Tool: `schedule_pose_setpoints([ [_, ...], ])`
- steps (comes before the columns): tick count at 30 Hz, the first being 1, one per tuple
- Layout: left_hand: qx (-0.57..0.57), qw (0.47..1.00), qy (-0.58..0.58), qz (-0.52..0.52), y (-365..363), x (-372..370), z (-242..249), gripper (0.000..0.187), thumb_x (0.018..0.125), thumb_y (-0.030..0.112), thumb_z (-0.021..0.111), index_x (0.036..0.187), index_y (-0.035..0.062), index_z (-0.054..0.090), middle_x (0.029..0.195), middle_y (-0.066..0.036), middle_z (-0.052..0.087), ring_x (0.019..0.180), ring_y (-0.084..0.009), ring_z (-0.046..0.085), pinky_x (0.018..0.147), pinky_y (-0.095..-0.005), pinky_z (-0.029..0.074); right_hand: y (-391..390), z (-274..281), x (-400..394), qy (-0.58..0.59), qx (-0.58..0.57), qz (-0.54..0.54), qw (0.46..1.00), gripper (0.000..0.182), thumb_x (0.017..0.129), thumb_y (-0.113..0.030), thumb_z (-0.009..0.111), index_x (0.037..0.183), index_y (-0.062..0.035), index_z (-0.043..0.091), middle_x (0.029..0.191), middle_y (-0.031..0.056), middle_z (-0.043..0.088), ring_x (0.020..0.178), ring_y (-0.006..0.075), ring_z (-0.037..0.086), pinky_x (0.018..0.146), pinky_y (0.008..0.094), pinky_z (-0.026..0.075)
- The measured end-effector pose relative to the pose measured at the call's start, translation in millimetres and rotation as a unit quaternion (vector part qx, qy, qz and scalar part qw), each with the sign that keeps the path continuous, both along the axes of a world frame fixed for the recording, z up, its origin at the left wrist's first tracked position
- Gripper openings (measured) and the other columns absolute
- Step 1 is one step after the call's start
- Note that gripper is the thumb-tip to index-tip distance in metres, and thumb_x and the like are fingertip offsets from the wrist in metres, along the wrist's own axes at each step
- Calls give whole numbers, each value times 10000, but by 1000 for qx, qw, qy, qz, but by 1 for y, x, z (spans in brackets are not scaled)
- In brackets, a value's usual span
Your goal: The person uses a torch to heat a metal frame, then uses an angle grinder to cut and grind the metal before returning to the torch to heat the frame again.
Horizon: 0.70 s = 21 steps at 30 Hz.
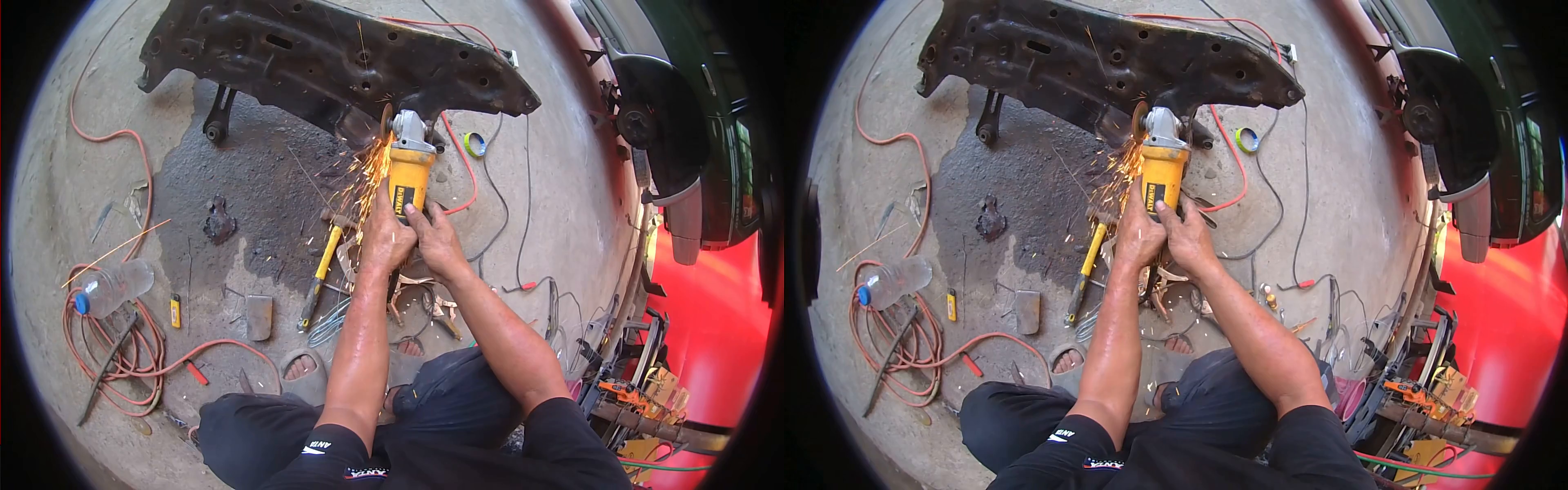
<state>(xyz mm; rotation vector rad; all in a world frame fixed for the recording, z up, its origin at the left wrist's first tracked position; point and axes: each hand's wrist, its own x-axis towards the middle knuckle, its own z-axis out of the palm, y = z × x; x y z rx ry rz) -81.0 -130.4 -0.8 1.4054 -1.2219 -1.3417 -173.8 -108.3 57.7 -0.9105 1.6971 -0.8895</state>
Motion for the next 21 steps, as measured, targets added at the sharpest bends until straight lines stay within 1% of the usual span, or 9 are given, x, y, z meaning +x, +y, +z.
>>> schedule_pose_setpoints([
  [2, 1, 1000, -2, -2, 1, -1, -4, 734, 841, 246, 783, 1462, 48, 446, 1265, -241, 660, 1160, -400, 665, 964, -475, 526, 1, -1, 0, 8, -1, 1, 1000, 480, 1062, -281, 623, 1420, 26, 531, 1250, 144, 667, 1116, 172, 606, 1005, 344, 478],
  [4, 2, 1000, -2, 5, 1, 1, 3, 711, 845, 243, 777, 1450, 51, 458, 1254, -235, 667, 1149, -397, 671, 959, -474, 528, 0, 0, 1, 22, -1, 2, 1000, 480, 1061, -283, 623, 1420, 23, 532, 1250, 146, 668, 1116, 176, 608, 1006, 345, 477],
  [7, 48, 997, 13, -56, -2, 7, 7, 815, 883, 296, 732, 1548, 43, 336, 1379, -304, 566, 1268, -466, 575, 1042, -531, 479, 1, -6, -3, 9, 9, 4, 1000, 481, 1059, -288, 625, 1418, 20, 537, 1250, 148, 671, 1120, 183, 610, 1008, 349, 477],
  [13, 28, 998, 31, -49, -2, 11, 11, 799, 888, 300, 728, 1544, 50, 345, 1401, -299, 556, 1271, -466, 576, 1044, -529, 477, 1, -19, -9, 38, -2, 8, 999, 500, 1047, -301, 639, 1411, 28, 547, 1249, 181, 681, 1129, 207, 633, 1014, 362, 479],
  [16, -2, 999, 12, -31, -2, 7, -2, 777, 894, 288, 722, 1537, 55, 353, 1382, -303, 568, 1263, -466, 582, 1029, -529, 484, 1, -17, -6, 62, -7, 9, 998, 509, 1043, -309, 640, 1409, 33, 550, 1257, 195, 682, 1142, 221, 641, 1019, 367, 479],
  [19, -10, 999, 32, -3, -2, 4, -5, 760, 831, 261, 799, 1468, 61, 436, 1261, -254, 660, 1147, -415, 669, 957, -482, 525, -1, -5, 0, 75, 6, 22, 997, 503, 1070, -303, 621, 1383, 81, 533, 1250, 146, 654, 1122, 165, 595, 994, 333, 482],
  [21, 13, 999, 30, -14, -4, 5, -4, 779, 830, 274, 801, 1477, 53, 428, 1276, -263, 650, 1156, -424, 663, 965, -482, 523, -3, -8, -3, 79, 0, 24, 997, 503, 1065, -306, 627, 1379, 77, 540, 1249, 151, 655, 1122, 167, 593, 989, 337, 483],
])
